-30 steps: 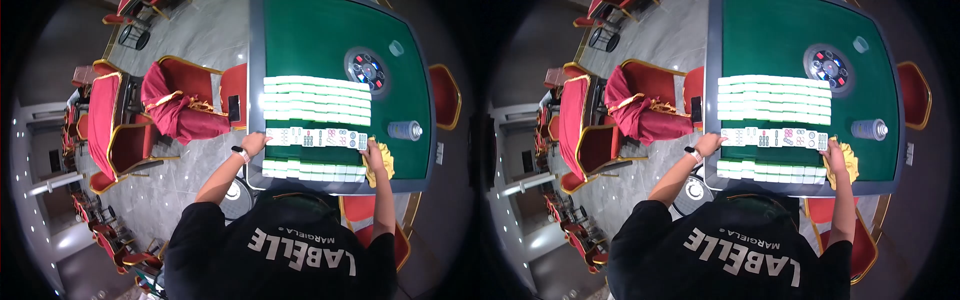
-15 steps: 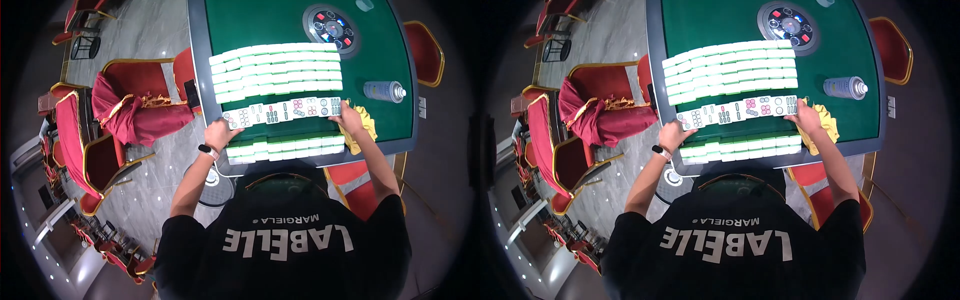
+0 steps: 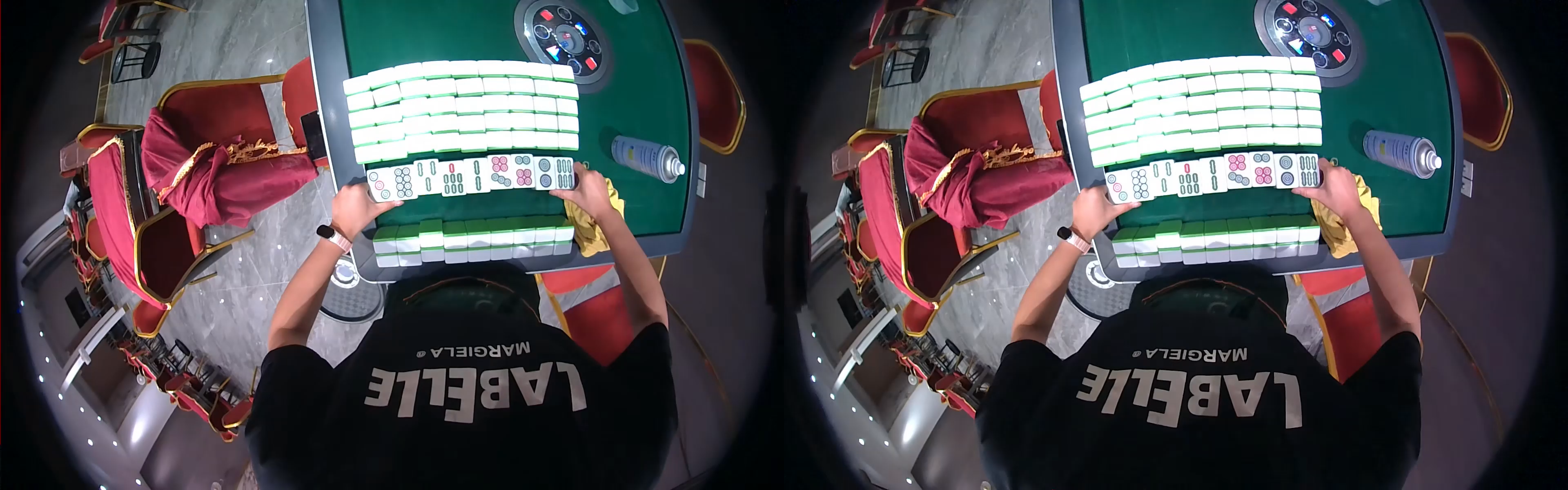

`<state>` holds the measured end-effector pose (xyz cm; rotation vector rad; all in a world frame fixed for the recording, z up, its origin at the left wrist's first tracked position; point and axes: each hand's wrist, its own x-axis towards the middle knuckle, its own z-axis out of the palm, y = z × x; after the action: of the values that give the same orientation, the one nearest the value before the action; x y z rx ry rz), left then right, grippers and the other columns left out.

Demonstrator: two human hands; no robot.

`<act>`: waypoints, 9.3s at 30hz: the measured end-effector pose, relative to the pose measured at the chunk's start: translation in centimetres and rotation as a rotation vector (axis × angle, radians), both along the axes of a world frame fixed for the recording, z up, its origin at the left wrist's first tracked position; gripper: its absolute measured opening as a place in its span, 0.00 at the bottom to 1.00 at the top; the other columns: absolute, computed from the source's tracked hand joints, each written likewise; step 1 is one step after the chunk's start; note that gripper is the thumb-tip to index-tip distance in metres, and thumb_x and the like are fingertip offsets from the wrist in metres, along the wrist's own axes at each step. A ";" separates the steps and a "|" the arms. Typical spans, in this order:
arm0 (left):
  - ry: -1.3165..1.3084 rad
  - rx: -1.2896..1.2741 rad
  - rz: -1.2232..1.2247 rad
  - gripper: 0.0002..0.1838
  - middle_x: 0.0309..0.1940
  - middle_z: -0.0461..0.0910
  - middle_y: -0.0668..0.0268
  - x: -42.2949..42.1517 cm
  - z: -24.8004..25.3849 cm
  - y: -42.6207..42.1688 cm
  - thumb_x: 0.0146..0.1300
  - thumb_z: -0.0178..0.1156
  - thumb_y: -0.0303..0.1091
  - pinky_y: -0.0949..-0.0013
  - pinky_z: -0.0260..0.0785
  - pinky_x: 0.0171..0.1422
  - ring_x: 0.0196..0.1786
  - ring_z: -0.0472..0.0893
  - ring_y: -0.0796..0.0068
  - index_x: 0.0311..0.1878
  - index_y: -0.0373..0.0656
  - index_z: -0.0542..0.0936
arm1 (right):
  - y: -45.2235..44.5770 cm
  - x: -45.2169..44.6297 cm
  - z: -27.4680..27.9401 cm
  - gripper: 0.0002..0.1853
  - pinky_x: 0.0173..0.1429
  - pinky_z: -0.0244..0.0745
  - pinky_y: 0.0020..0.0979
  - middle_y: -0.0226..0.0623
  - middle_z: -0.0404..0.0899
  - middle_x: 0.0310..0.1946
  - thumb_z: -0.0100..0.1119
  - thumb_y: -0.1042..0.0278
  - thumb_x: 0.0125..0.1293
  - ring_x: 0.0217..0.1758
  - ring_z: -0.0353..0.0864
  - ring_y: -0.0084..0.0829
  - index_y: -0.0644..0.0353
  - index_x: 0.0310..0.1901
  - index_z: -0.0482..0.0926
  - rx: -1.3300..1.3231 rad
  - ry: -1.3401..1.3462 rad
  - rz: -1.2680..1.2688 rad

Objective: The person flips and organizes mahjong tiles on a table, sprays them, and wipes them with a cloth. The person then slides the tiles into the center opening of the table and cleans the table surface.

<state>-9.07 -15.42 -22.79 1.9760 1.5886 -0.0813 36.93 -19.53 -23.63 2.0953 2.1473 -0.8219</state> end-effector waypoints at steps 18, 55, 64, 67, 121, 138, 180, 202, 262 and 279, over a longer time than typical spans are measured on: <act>0.060 -0.139 -0.065 0.34 0.16 0.78 0.53 -0.8 0.7 3.2 0.39 0.66 0.68 0.60 0.73 0.30 0.24 0.81 0.55 0.22 0.38 0.83 | 2.0 -0.8 1.8 0.27 0.35 0.74 0.36 0.44 0.80 0.23 0.72 0.46 0.41 0.27 0.81 0.39 0.65 0.31 0.80 -0.104 0.149 -0.155; -1.546 -1.079 1.827 0.25 0.61 0.60 0.49 12.7 -0.5 -1.4 0.63 0.38 0.39 0.43 0.36 0.73 0.68 0.57 0.56 0.60 0.34 0.57 | 0.0 -15.5 -0.2 0.27 0.70 0.45 0.57 0.40 0.51 0.66 0.49 0.64 0.61 0.72 0.47 0.36 0.63 0.61 0.59 -0.360 1.624 -1.927; -1.938 -0.943 1.772 0.27 0.61 0.60 0.53 13.7 -0.5 -0.5 0.59 0.39 0.35 0.41 0.45 0.71 0.67 0.60 0.52 0.63 0.38 0.59 | -0.3 -15.5 -1.4 0.25 0.71 0.50 0.49 0.43 0.61 0.56 0.48 0.62 0.59 0.64 0.58 0.42 0.64 0.57 0.63 -0.236 1.766 -2.099; -1.771 -0.984 1.839 0.27 0.62 0.58 0.53 14.0 1.3 -0.2 0.59 0.40 0.35 0.43 0.46 0.72 0.66 0.60 0.51 0.63 0.40 0.59 | -0.1 -15.5 -2.0 0.26 0.66 0.56 0.48 0.44 0.61 0.54 0.49 0.60 0.57 0.58 0.62 0.41 0.63 0.55 0.61 -0.099 1.816 -1.986; -1.613 -0.529 1.787 0.39 0.74 0.33 0.64 15.4 3.9 0.0 0.55 0.45 0.38 0.45 0.18 0.73 0.76 0.32 0.70 0.71 0.39 0.46 | -1.0 -17.4 -1.0 0.26 0.71 0.42 0.53 0.48 0.62 0.57 0.48 0.60 0.60 0.62 0.62 0.41 0.62 0.58 0.62 -0.253 1.672 -1.931; -1.568 -1.076 1.774 0.35 0.68 0.53 0.54 17.2 -0.5 -3.0 0.60 0.41 0.42 0.46 0.40 0.71 0.70 0.55 0.67 0.68 0.32 0.50 | -0.2 -17.1 -2.6 0.31 0.71 0.43 0.52 0.43 0.67 0.48 0.48 0.55 0.56 0.57 0.64 0.41 0.66 0.58 0.59 -0.235 1.792 -2.089; -1.815 -0.895 0.917 0.19 0.62 0.69 0.56 10.5 5.8 -5.3 0.64 0.48 0.34 0.60 0.59 0.64 0.64 0.68 0.64 0.56 0.39 0.68 | -11.1 -8.6 -1.1 0.22 0.62 0.59 0.40 0.43 0.79 0.45 0.55 0.56 0.60 0.51 0.74 0.37 0.64 0.50 0.74 0.405 0.827 -0.987; -0.152 0.207 0.740 0.25 0.21 0.79 0.50 2.5 1.7 -11.2 0.52 0.63 0.55 0.53 0.70 0.34 0.30 0.80 0.49 0.25 0.38 0.80 | -10.8 -6.2 0.0 0.32 0.41 0.73 0.44 0.56 0.79 0.28 0.59 0.36 0.54 0.37 0.81 0.51 0.67 0.32 0.81 0.091 -0.142 -0.777; -0.065 0.167 -0.508 0.37 0.47 0.76 0.57 7.5 1.8 -10.3 0.41 0.71 0.51 0.55 0.68 0.51 0.52 0.75 0.60 0.51 0.40 0.70 | -12.4 0.3 -1.5 0.24 0.61 0.63 0.40 0.52 0.74 0.51 0.34 0.46 0.71 0.57 0.71 0.50 0.54 0.58 0.64 -0.067 0.429 -0.465; -0.040 0.254 -0.489 0.38 0.46 0.76 0.60 7.2 0.9 -10.9 0.42 0.69 0.53 0.57 0.65 0.53 0.52 0.75 0.62 0.54 0.41 0.70 | -13.4 -3.4 2.1 0.34 0.46 0.74 0.42 0.59 0.79 0.35 0.56 0.52 0.55 0.41 0.80 0.52 0.74 0.53 0.62 0.015 0.149 -0.388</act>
<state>-1.84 -26.35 -21.91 2.5124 1.1014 -0.0331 33.55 -32.88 -21.50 2.5799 1.8318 -1.0220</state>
